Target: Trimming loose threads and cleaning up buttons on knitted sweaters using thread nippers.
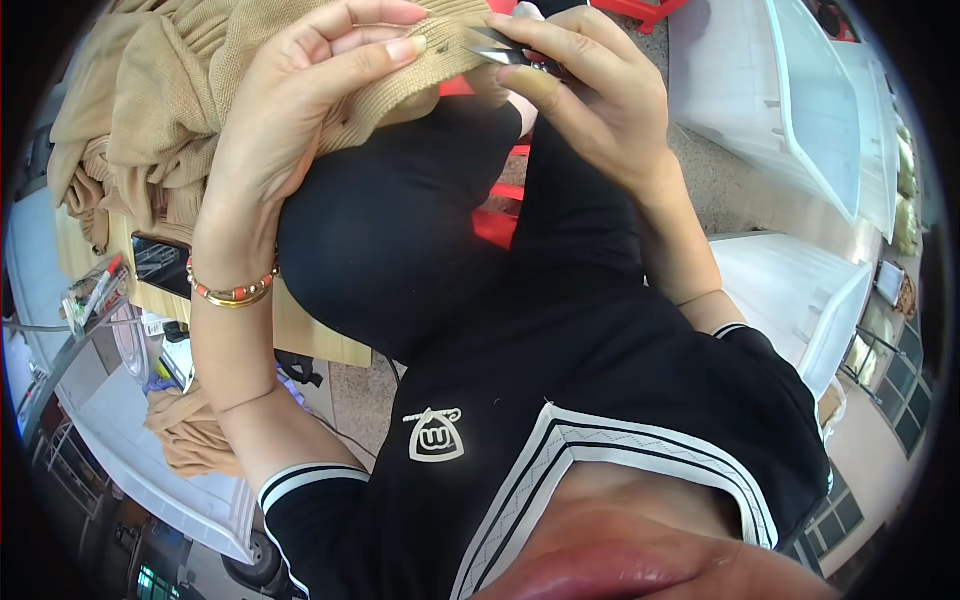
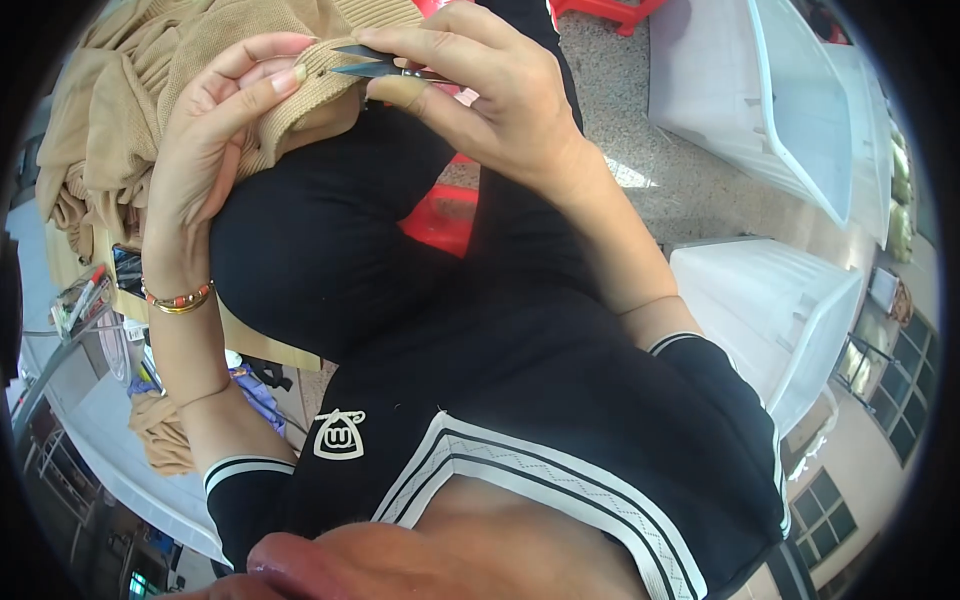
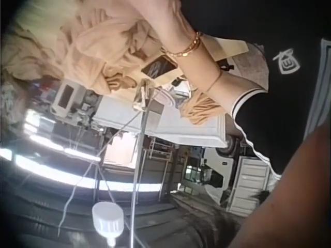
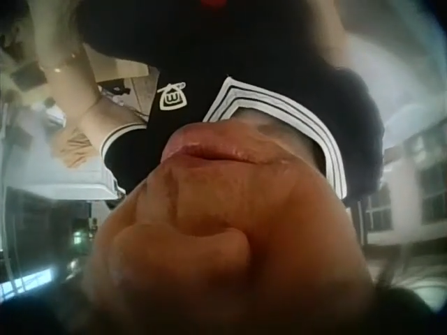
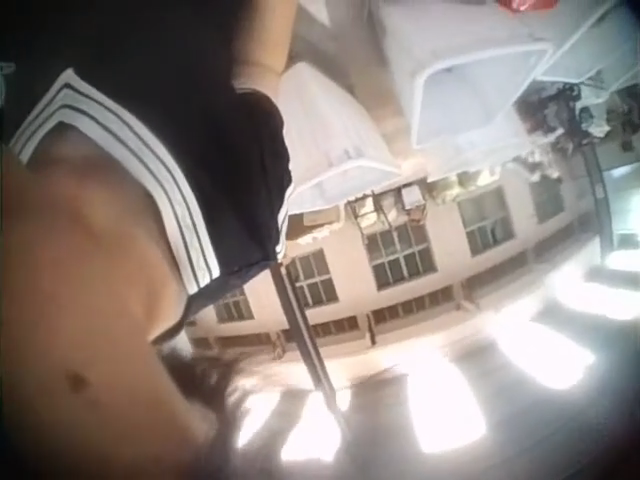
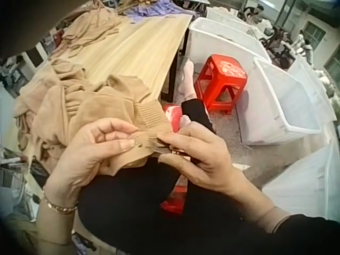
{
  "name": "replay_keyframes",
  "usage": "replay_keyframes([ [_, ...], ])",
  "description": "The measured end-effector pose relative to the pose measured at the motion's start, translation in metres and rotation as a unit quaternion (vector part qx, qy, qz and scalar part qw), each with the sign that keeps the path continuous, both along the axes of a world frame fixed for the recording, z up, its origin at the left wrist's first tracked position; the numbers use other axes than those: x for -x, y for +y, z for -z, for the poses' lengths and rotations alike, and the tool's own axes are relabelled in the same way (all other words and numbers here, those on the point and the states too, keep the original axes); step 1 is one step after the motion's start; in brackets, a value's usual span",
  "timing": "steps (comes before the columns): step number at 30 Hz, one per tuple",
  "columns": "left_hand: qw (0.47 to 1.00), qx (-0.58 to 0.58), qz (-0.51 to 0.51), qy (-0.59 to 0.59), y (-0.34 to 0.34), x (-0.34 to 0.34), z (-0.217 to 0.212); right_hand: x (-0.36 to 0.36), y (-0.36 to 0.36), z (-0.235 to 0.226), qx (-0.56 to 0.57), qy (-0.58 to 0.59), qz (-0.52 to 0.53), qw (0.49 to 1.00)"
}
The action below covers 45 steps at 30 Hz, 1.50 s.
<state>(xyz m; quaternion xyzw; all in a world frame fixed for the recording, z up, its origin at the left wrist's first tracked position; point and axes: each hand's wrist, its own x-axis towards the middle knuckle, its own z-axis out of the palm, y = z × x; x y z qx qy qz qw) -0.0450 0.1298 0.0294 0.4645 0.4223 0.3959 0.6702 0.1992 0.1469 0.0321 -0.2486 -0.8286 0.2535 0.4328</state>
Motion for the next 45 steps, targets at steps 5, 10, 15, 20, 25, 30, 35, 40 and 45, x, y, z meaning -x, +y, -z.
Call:
replay_keyframes([
  [5,1.000,-0.003,-0.009,0.026,0.000,-0.001,-0.003,0.001,0.000,-0.001,0.025,-0.032,-0.004,0.999],
  [10,0.999,-0.017,-0.012,0.045,-0.001,-0.004,-0.005,0.003,-0.002,-0.001,0.014,-0.028,0.006,0.999],
  [15,0.999,-0.016,-0.015,0.046,-0.004,-0.005,-0.006,0.003,-0.003,-0.003,0.019,-0.029,-0.002,0.999],
  [20,0.999,-0.012,-0.014,0.040,-0.005,-0.004,-0.006,0.003,-0.004,-0.004,0.020,-0.022,-0.004,1.000],
  [25,0.999,-0.011,-0.009,0.037,-0.003,-0.006,-0.007,0.010,0.032,0.042,-0.230,0.140,-0.093,0.958],
  [30,1.000,0.003,-0.010,0.011,-0.003,0.001,-0.003,0.012,-0.001,0.001,0.131,0.059,-0.021,0.989],
  [35,0.884,-0.167,0.202,-0.387,0.027,-0.004,0.034,0.016,0.008,0.023,0.344,0.011,-0.078,0.935],
  [40,0.992,-0.031,0.039,0.112,-0.016,0.024,-0.006,0.010,0.016,0.013,0.464,0.101,-0.075,0.877],
  [45,0.978,0.009,0.009,0.210,-0.043,0.055,-0.006,0.002,0.027,0.014,0.427,0.135,-0.091,0.890],
])
